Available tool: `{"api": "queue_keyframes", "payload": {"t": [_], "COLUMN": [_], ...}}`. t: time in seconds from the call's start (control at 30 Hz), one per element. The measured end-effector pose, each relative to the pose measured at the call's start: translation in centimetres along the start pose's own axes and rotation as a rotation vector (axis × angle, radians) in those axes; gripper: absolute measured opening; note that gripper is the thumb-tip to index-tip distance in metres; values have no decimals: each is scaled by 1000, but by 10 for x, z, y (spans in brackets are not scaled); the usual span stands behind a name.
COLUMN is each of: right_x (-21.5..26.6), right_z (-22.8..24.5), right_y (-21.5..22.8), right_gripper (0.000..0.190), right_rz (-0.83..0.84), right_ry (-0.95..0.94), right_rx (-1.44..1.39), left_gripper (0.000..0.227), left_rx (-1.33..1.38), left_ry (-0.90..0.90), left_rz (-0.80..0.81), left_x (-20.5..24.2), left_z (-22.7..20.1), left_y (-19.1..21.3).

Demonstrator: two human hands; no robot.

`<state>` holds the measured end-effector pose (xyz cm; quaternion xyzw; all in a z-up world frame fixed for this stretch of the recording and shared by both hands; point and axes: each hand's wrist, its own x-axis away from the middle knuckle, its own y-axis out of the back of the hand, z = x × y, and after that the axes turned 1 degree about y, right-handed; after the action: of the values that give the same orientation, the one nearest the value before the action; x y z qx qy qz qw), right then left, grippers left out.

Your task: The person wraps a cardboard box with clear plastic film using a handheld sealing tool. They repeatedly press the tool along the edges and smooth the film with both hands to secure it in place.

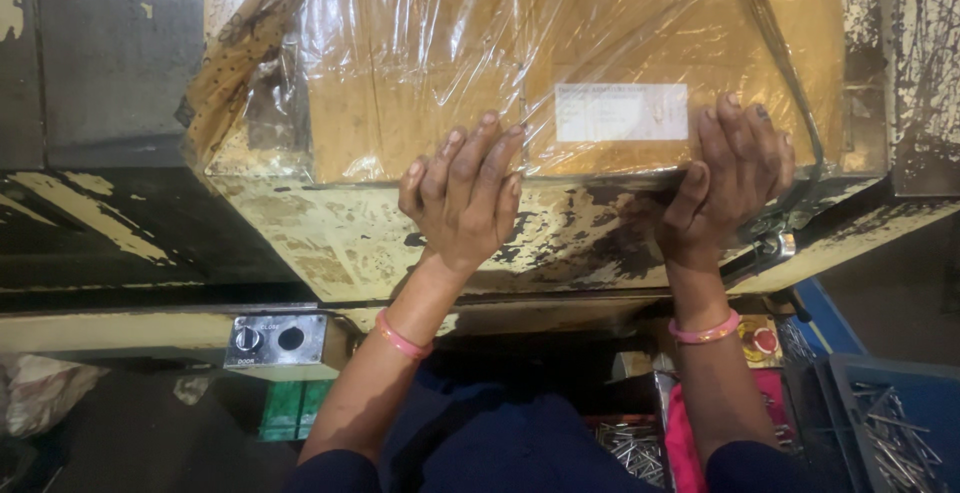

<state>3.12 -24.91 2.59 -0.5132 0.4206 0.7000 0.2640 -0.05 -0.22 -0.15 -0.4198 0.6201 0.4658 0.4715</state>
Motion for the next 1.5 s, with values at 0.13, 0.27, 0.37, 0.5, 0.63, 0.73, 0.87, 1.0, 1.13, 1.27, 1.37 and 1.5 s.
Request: {"api": "queue_keyframes", "payload": {"t": [0.13, 0.27, 0.37, 0.5, 0.63, 0.73, 0.87, 1.0, 1.13, 1.27, 1.37, 1.5], "right_x": [0, 0, 1, 3, 3, 2, 3, 4, 6, 6, 6, 12], "right_z": [-2, -3, -3, -4, -7, -7, -6, -6, -8, -11, -16, -24], "right_y": [-2, -4, -5, -4, -9, -13, -11, -8, -6, -7, -10, -10], "right_gripper": [52, 52, 52, 52, 52, 53, 54, 54, 54, 52, 52, 51], "right_rz": [-6, -16, -17, -17, -30, -58, -49, -56, -20, -4, -14, -6], "right_ry": [-4, -5, -1, 1, 3, 8, 17, 19, 19, 21, 16, 47], "right_rx": [-3, -4, -5, 2, 2, 12, 14, 20, 24, 40, 57, 32], "left_gripper": [40, 39, 39, 39, 39, 40, 39, 39, 39, 39, 39, 38], "left_rx": [-8, -8, -12, -10, 2, 9, -4, 6, -19, -33, -45, -50], "left_ry": [3, 4, 2, 4, 1, 0, -3, -6, -15, -21, -20, -39], "left_rz": [-4, 2, 4, -3, -5, -18, 6, -7, 5, 39, 28, 96], "left_x": [-1, -1, 0, 1, 2, 3, 5, 5, 6, 10, 13, 16], "left_z": [-1, -1, -1, -1, 0, 1, 2, 2, 3, 5, 5, 8], "left_y": [1, 2, 2, 1, -2, -5, -3, -3, -4, -3, -6, -6]}}
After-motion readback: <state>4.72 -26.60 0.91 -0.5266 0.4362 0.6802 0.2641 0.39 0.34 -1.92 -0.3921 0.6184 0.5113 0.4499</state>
